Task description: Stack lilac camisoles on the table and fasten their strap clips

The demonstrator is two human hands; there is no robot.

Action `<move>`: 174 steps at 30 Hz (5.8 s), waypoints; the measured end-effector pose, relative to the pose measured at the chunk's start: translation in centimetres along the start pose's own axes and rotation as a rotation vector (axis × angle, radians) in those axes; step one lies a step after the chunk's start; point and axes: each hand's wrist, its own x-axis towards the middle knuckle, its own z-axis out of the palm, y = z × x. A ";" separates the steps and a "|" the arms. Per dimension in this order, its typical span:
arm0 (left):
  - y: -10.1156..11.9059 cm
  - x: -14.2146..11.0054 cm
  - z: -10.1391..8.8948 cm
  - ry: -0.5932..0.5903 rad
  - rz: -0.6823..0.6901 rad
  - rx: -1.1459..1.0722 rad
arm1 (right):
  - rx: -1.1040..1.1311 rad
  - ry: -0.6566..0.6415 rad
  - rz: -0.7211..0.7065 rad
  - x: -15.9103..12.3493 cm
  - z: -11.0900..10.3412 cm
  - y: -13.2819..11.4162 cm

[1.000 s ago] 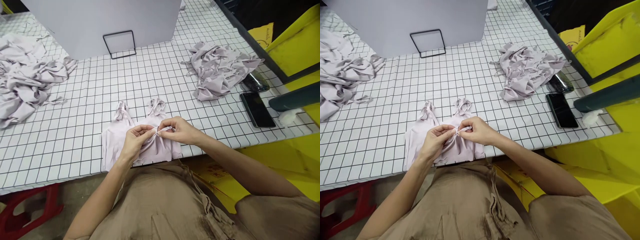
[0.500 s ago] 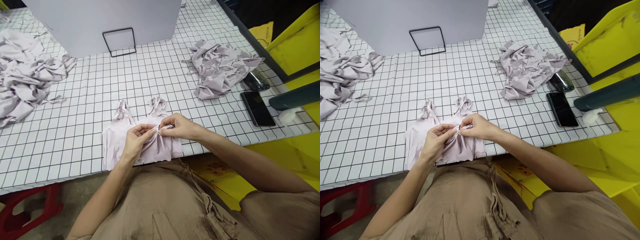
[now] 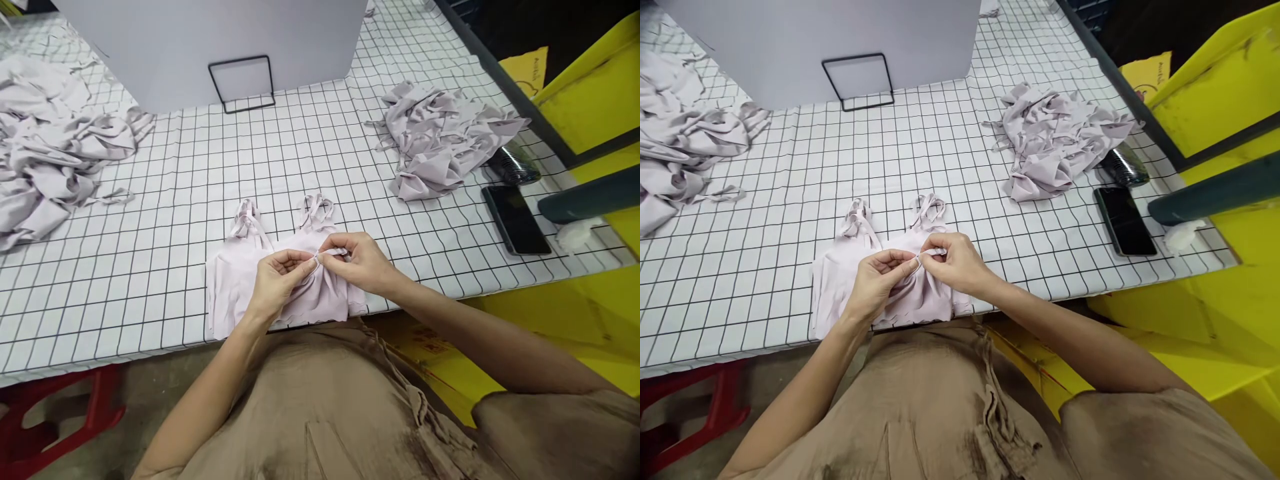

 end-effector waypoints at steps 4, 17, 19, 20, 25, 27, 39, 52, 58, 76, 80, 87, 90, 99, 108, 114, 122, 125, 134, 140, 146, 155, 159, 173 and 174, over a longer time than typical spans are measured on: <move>-0.1 0.1 -0.4 -0.038 0.015 0.033 | -0.015 0.010 -0.050 0.1 -0.1 0.0; 4.3 0.5 -2.6 -0.296 0.234 0.847 | -0.311 -0.762 -0.012 8.7 -10.4 -4.6; 4.1 0.9 -2.4 -0.343 0.189 0.864 | -0.276 -0.767 0.033 10.6 -9.8 -4.8; 4.1 1.0 -2.3 -0.352 0.176 0.874 | -0.274 -0.745 0.047 11.5 -9.4 -4.9; 5.2 -0.8 -4.7 -0.019 0.489 1.024 | -0.524 -0.154 -0.144 10.8 -7.5 -4.2; 5.3 -2.9 -7.4 0.207 0.653 1.101 | -0.673 0.081 -0.280 7.3 -6.7 -3.1; 0.6 -6.9 -12.8 0.405 0.658 1.191 | -0.831 0.244 -0.202 -5.6 -1.2 3.4; -1.2 -7.1 -13.2 0.115 0.955 1.604 | -0.986 0.309 -0.456 -9.4 0.0 5.2; -1.7 -7.7 -13.1 0.042 0.915 1.498 | -0.906 0.298 -0.375 -9.1 0.1 4.8; 3.4 -2.3 -14.1 0.458 0.533 1.132 | -0.692 0.279 -0.100 -2.6 -0.8 4.7; 4.0 -1.9 -13.8 0.491 0.517 0.991 | -0.633 0.407 -0.205 -1.8 -0.6 5.1; 4.1 -1.8 -13.6 0.481 0.783 1.173 | -0.670 0.548 -0.326 -1.2 -1.3 5.3; 2.4 -3.7 -13.7 0.205 0.862 1.296 | -0.801 0.431 -0.415 -3.1 -1.0 5.5; 0.5 -5.8 -13.8 0.036 1.053 1.397 | -0.879 0.411 -0.584 -4.5 -0.8 6.1; 2.1 -7.7 -15.7 0.000 0.995 1.357 | -0.810 0.233 -0.462 -6.3 -2.1 5.2; 1.7 -6.0 -11.4 -0.144 0.860 1.528 | -0.831 0.028 -0.425 -2.9 -1.7 2.3; -1.6 -3.5 -10.8 -0.023 0.856 1.818 | -1.083 -0.079 -0.367 -0.2 -2.0 6.6; -0.6 -1.9 -10.7 -0.001 0.834 1.753 | -1.056 -0.063 -0.432 -0.5 -0.7 5.8; 1.8 1.1 -12.2 0.080 0.804 1.644 | -1.044 -0.134 -0.479 -1.8 1.3 5.6; 5.7 1.6 -11.5 0.337 0.922 1.339 | -1.046 -0.158 -0.583 -2.9 2.6 5.7; 10.7 8.0 -10.5 0.196 0.454 1.315 | -1.019 -0.234 -0.505 -2.5 2.8 5.8; 10.8 8.9 -10.5 0.158 0.615 1.296 | -0.749 -0.186 -0.525 -2.5 0.3 4.1; 11.0 6.8 -13.7 0.209 0.588 1.188 | -0.448 0.460 -0.297 0.2 -8.0 4.5; 13.5 1.9 -0.3 -0.085 0.571 0.683 | 0.208 0.550 -0.367 6.5 -21.1 -8.1; 14.2 1.7 1.4 -0.110 0.600 0.625 | 0.286 0.480 -0.387 6.6 -20.6 -9.9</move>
